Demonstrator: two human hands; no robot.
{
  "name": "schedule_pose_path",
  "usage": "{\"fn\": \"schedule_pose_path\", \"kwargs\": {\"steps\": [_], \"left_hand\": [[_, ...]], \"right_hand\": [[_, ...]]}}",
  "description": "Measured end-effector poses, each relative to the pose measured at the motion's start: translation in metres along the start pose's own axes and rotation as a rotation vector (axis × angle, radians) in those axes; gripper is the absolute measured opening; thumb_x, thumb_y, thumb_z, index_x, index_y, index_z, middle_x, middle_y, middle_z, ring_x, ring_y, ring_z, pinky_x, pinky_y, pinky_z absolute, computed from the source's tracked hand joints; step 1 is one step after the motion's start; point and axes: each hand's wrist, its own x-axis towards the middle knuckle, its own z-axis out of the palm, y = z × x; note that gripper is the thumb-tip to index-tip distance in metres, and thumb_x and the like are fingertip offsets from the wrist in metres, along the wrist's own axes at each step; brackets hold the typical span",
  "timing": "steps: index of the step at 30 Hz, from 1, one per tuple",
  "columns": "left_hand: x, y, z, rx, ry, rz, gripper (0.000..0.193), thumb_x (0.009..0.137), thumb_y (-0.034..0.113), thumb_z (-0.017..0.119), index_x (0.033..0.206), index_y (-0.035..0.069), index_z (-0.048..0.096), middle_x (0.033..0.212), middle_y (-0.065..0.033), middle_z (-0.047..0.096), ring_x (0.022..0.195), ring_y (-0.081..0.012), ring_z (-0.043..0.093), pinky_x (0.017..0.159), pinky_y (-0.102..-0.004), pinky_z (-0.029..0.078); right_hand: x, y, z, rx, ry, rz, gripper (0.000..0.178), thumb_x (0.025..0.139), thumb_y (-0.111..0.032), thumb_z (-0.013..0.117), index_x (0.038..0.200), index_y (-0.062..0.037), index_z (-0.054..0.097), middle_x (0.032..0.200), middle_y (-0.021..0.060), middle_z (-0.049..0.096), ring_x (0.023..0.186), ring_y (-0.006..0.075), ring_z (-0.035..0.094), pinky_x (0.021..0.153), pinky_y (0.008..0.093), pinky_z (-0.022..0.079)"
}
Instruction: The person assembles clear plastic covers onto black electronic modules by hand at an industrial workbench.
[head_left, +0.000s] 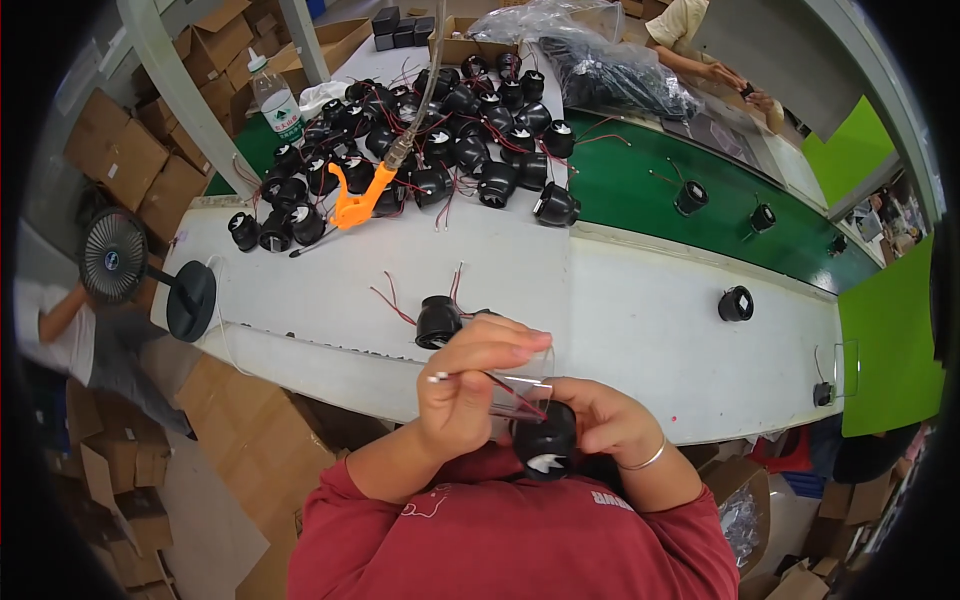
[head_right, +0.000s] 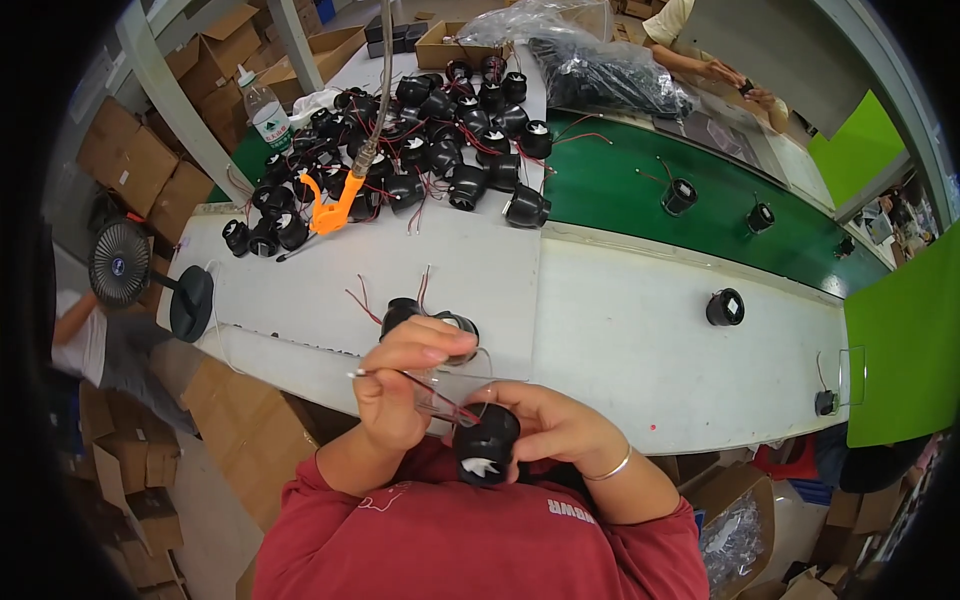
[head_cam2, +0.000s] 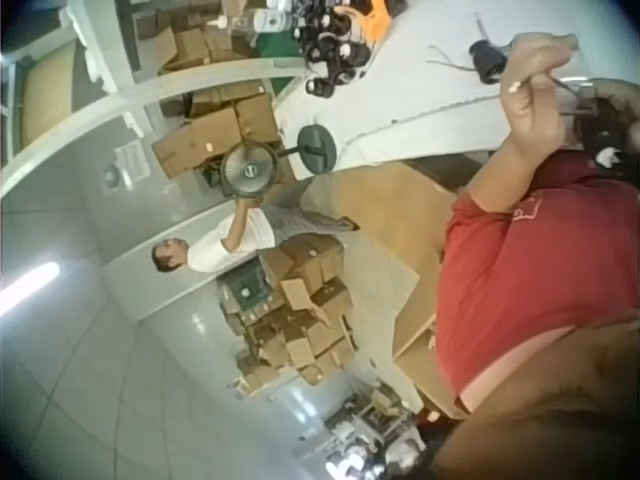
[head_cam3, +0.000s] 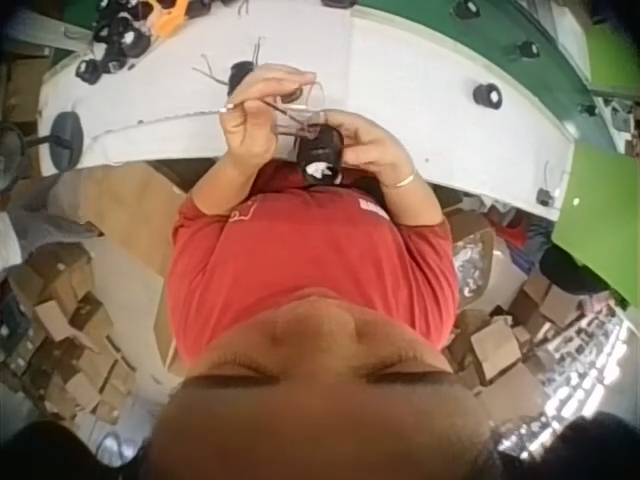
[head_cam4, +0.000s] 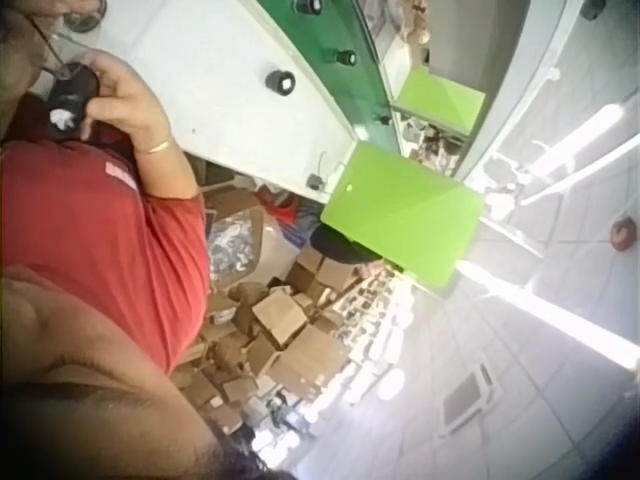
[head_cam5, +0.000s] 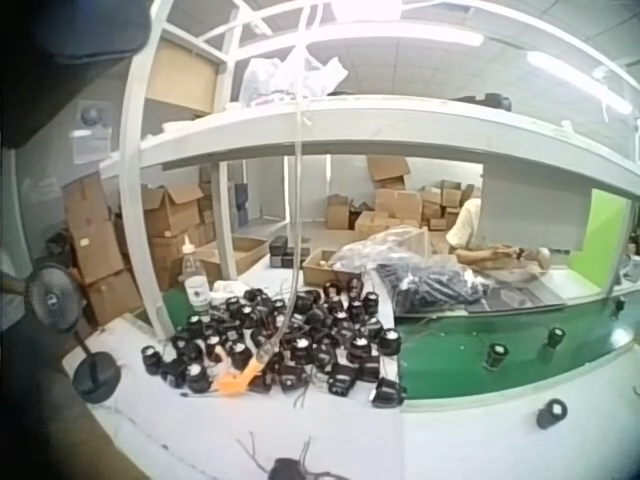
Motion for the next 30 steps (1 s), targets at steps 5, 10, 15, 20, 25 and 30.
{"fn": "schedule_pose_path", "kwargs": {"steps": [5, 10, 15, 20, 25, 30], "left_hand": [[-0.011, 0.001, -0.003, 0.144, 0.027, -0.089, 0.039, 0.105, 0.028, 0.037, 0.11, -0.003, 0.061, 0.105, -0.0175, 0.067, 0.091, -0.0217, 0.06, 0.082, -0.0344, 0.046], [-0.023, -0.001, 0.014, -0.118, 0.125, -0.279, 0.082, 0.092, 0.069, 0.037, 0.13, -0.004, 0.041, 0.112, -0.0163, 0.063, 0.096, -0.018, 0.058, 0.086, -0.0317, 0.044], [-0.022, 0.001, 0.025, -0.14, 0.135, -0.329, 0.087, 0.087, 0.076, 0.033, 0.122, -0.002, 0.044, 0.109, -0.014, 0.057, 0.099, -0.0191, 0.057, 0.091, -0.0334, 0.045], [-0.023, 0.004, 0.033, -0.328, 0.17, -0.395, 0.077, 0.091, 0.07, 0.039, 0.117, -0.003, 0.045, 0.106, -0.0084, 0.049, 0.099, -0.0146, 0.052, 0.088, -0.0292, 0.042], [-0.025, 0.003, 0.034, -0.145, 0.101, -0.421, 0.075, 0.092, 0.072, 0.025, 0.109, 0.003, 0.045, 0.102, -0.0062, 0.049, 0.09, -0.014, 0.049, 0.082, -0.0288, 0.041], [-0.023, 0.012, 0.031, -0.195, 0.1, -0.48, 0.067, 0.095, 0.065, 0.036, 0.111, 0.0, 0.045, 0.102, -0.0053, 0.046, 0.089, -0.0103, 0.046, 0.076, -0.0269, 0.04]], "right_hand": [[-0.004, -0.015, 0.018, -0.967, 0.548, -0.63, 0.07, 0.07, -0.012, 0.081, 0.127, -0.0008, 0.042, 0.111, 0.0112, 0.048, 0.096, 0.0161, 0.052, 0.086, 0.0292, 0.044], [0.008, -0.02, 0.018, -1.488, 0.447, -0.566, 0.098, 0.068, -0.036, 0.086, 0.142, 0.0019, 0.033, 0.119, 0.0165, 0.044, 0.109, 0.028, 0.043, 0.097, 0.0365, 0.038], [0.017, -0.005, 0.011, -0.692, 0.32, -0.654, 0.093, 0.087, -0.066, 0.052, 0.142, 0.0065, 0.031, 0.147, 0.0196, 0.032, 0.132, 0.0331, 0.039, 0.107, 0.0401, 0.034], [0.029, 0.007, 0.022, -1.222, 0.468, -0.965, 0.063, 0.101, -0.045, 0.034, 0.129, 0.0077, 0.052, 0.134, 0.0313, 0.047, 0.122, 0.0381, 0.05, 0.099, 0.0412, 0.043], [0.034, 0.008, 0.023, -1.187, 0.444, -1.016, 0.058, 0.101, -0.04, 0.034, 0.127, 0.0082, 0.055, 0.134, 0.031, 0.047, 0.118, 0.0381, 0.054, 0.099, 0.0405, 0.044], [0.039, 0.008, 0.023, -1.155, 0.388, -0.981, 0.054, 0.101, -0.034, 0.034, 0.127, 0.0084, 0.055, 0.135, 0.0317, 0.046, 0.118, 0.0376, 0.055, 0.099, 0.0399, 0.044]]}}
